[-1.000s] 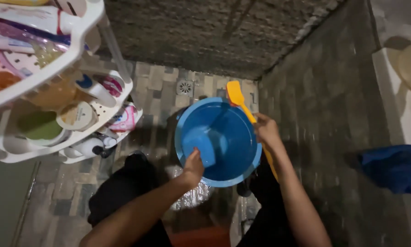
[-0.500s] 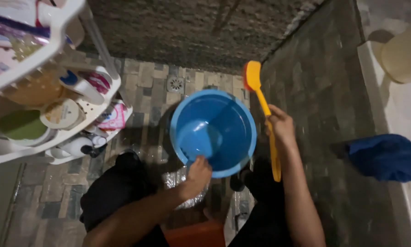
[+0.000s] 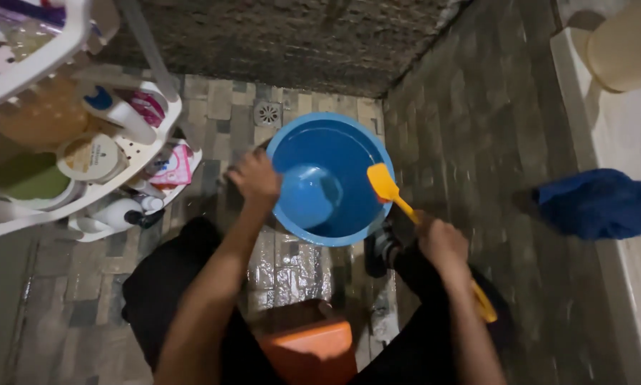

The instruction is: The person cleans a blue plastic bucket using a brush and water, scrubbing the interior and rim before tipping the bucket to pour out the water.

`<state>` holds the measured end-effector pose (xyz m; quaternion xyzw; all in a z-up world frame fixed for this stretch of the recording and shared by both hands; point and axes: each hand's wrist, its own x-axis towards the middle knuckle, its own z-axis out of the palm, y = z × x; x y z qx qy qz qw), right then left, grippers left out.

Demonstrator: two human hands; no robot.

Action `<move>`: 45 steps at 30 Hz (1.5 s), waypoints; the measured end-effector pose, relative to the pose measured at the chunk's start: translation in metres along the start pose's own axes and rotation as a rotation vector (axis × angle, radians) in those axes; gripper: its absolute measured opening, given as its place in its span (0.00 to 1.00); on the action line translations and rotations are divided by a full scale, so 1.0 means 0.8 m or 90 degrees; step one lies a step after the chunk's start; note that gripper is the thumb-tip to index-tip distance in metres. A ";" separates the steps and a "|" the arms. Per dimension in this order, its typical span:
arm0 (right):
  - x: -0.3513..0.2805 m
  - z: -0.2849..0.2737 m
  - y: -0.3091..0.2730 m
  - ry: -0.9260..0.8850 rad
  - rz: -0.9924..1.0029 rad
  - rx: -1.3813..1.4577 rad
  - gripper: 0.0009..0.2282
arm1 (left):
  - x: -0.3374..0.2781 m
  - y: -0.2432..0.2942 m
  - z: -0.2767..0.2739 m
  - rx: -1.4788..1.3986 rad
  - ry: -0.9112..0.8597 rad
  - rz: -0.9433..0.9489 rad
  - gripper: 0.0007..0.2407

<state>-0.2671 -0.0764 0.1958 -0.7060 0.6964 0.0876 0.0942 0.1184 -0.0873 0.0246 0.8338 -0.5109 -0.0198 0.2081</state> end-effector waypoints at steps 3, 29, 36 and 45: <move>-0.002 -0.012 -0.011 -0.037 -0.018 -0.087 0.18 | 0.002 -0.026 -0.011 -0.184 -0.151 -0.194 0.18; -0.234 0.161 -0.132 -0.178 -0.056 0.087 0.13 | 0.000 -0.053 0.051 -0.409 -0.329 -0.406 0.18; -0.192 0.197 -0.165 -0.194 -0.009 0.805 0.25 | 0.007 -0.112 0.104 -0.663 -0.441 -0.447 0.23; -0.184 0.191 -0.059 -0.654 0.101 1.482 0.20 | 0.019 -0.079 0.009 -0.285 -0.327 -0.333 0.26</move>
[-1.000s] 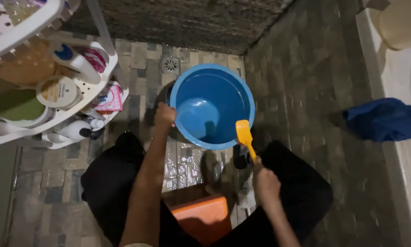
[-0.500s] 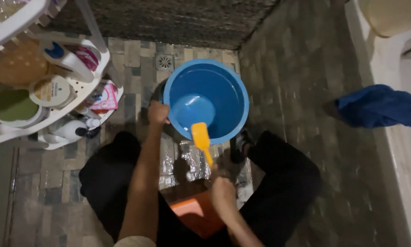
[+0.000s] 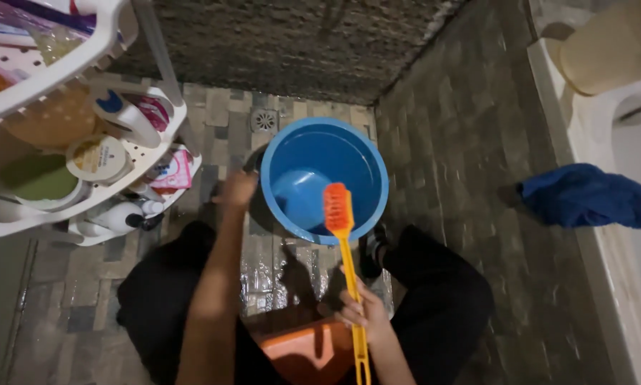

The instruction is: The person cleans a blue plastic bucket using a brush and water, scrubbing the interior and rim before tipping the bucket to pour out the water.

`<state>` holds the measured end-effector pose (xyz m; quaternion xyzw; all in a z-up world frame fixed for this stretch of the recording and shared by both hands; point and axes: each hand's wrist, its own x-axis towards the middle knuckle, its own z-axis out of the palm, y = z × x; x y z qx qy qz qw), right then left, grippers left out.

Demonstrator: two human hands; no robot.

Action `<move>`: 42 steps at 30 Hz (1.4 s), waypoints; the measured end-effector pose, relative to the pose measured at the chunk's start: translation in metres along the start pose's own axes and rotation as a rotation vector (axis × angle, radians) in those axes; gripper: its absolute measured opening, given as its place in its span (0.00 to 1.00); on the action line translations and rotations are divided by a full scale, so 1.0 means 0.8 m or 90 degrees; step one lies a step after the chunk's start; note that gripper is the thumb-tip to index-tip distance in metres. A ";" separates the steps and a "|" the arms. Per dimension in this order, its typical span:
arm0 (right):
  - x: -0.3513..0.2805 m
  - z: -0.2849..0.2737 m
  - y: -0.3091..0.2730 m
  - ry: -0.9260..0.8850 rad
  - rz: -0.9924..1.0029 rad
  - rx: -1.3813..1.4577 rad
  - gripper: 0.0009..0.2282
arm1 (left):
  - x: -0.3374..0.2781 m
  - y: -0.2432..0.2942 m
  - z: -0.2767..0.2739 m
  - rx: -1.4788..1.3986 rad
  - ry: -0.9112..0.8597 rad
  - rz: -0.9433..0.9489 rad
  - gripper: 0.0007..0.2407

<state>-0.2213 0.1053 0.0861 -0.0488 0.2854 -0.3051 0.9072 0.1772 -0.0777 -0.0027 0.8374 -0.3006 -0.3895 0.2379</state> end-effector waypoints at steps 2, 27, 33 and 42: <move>-0.003 0.003 -0.001 -0.019 -0.011 0.022 0.21 | -0.017 0.012 0.001 -0.006 -0.020 -0.006 0.26; 0.330 0.077 -0.133 0.414 -0.408 -1.448 0.18 | -0.036 0.028 0.054 -0.074 -0.018 -0.081 0.27; 0.334 0.067 -0.209 0.483 -0.394 -1.428 0.15 | -0.017 0.013 0.105 -0.237 -0.027 -0.076 0.30; 0.312 0.096 -0.248 0.417 -0.347 -1.545 0.17 | -0.020 0.020 0.120 -0.188 0.002 -0.078 0.30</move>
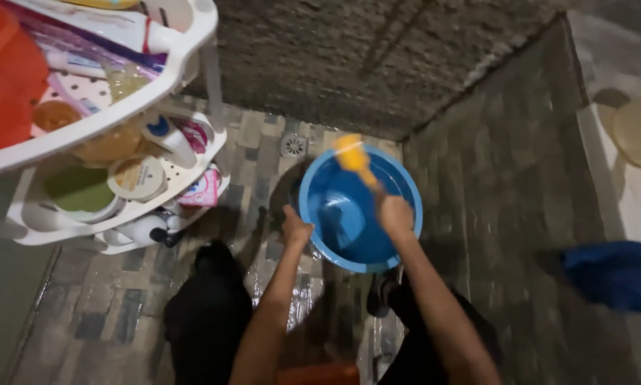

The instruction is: The person cleans a blue plastic bucket using a brush and water, scrubbing the interior and rim before tipping the bucket to pour out the water.

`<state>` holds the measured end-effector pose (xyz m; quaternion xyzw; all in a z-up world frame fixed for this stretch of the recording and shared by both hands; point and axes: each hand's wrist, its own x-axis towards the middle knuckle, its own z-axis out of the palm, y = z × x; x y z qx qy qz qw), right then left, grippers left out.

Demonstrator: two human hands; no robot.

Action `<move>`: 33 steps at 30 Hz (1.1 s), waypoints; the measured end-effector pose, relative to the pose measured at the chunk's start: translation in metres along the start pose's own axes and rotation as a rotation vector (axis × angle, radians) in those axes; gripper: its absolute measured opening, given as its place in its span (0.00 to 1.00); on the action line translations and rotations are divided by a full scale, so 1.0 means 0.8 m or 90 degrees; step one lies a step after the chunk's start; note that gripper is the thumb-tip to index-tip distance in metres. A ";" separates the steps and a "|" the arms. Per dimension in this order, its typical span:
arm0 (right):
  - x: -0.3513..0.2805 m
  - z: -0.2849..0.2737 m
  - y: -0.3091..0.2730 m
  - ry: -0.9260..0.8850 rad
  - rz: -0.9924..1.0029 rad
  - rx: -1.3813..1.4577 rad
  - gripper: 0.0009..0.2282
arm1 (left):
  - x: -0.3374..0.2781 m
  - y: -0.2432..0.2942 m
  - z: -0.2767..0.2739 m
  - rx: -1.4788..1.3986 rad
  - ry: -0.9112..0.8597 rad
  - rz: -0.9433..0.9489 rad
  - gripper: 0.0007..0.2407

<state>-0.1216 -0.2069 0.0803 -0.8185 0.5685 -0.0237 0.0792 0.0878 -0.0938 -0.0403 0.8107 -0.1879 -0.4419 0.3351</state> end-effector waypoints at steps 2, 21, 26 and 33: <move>-0.025 0.001 -0.012 -0.073 -0.171 0.044 0.17 | -0.003 0.006 0.000 0.026 -0.012 -0.010 0.32; 0.001 0.060 -0.034 -0.003 -0.021 -0.017 0.15 | -0.039 0.006 -0.013 0.046 -0.011 -0.020 0.31; 0.008 0.023 -0.020 0.023 0.117 0.098 0.17 | -0.040 0.015 -0.014 0.069 -0.022 -0.071 0.30; 0.022 0.059 0.007 -0.004 -0.027 -0.048 0.15 | -0.037 0.003 -0.009 0.042 -0.023 -0.033 0.29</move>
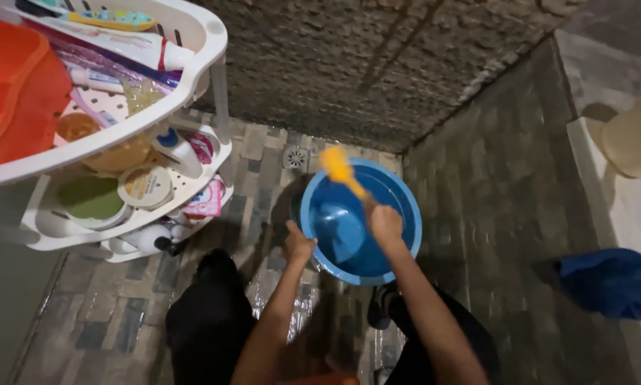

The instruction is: The person cleans a blue plastic bucket using a brush and water, scrubbing the interior and rim before tipping the bucket to pour out the water.

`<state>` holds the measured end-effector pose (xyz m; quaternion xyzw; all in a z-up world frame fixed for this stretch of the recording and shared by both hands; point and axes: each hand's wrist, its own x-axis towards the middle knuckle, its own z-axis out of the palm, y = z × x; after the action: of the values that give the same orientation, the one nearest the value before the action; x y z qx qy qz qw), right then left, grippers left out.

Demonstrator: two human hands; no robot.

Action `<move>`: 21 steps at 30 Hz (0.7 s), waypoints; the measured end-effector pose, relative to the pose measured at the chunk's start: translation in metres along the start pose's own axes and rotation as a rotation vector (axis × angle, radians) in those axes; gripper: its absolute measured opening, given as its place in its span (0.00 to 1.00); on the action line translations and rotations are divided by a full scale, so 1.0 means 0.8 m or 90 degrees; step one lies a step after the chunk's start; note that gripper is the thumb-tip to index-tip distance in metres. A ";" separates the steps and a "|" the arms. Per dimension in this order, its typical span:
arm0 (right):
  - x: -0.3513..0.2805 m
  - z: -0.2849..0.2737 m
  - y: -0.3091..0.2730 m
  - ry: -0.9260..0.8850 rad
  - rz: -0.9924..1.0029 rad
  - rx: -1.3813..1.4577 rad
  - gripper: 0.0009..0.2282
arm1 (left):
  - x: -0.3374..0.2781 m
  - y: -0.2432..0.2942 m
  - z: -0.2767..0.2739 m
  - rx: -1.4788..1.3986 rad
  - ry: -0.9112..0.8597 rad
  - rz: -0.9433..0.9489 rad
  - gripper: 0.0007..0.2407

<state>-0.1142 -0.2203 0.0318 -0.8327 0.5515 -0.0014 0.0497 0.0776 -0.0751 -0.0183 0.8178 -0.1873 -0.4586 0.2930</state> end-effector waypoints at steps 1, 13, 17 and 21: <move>0.005 -0.005 -0.001 0.041 0.040 0.046 0.15 | -0.002 0.000 0.003 0.004 0.000 0.000 0.29; 0.045 -0.056 0.008 0.146 0.053 0.069 0.12 | -0.040 0.007 -0.010 0.035 -0.037 -0.001 0.26; 0.037 -0.103 0.033 -0.088 0.255 0.592 0.19 | -0.037 0.000 0.004 0.346 0.066 0.124 0.11; -0.001 -0.128 0.072 -0.113 0.304 0.764 0.21 | -0.038 0.024 0.001 0.664 0.275 0.524 0.10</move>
<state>-0.1733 -0.2502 0.1288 -0.5117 0.6188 -0.2291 0.5502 0.0607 -0.0719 0.0133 0.7869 -0.6155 0.0122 0.0424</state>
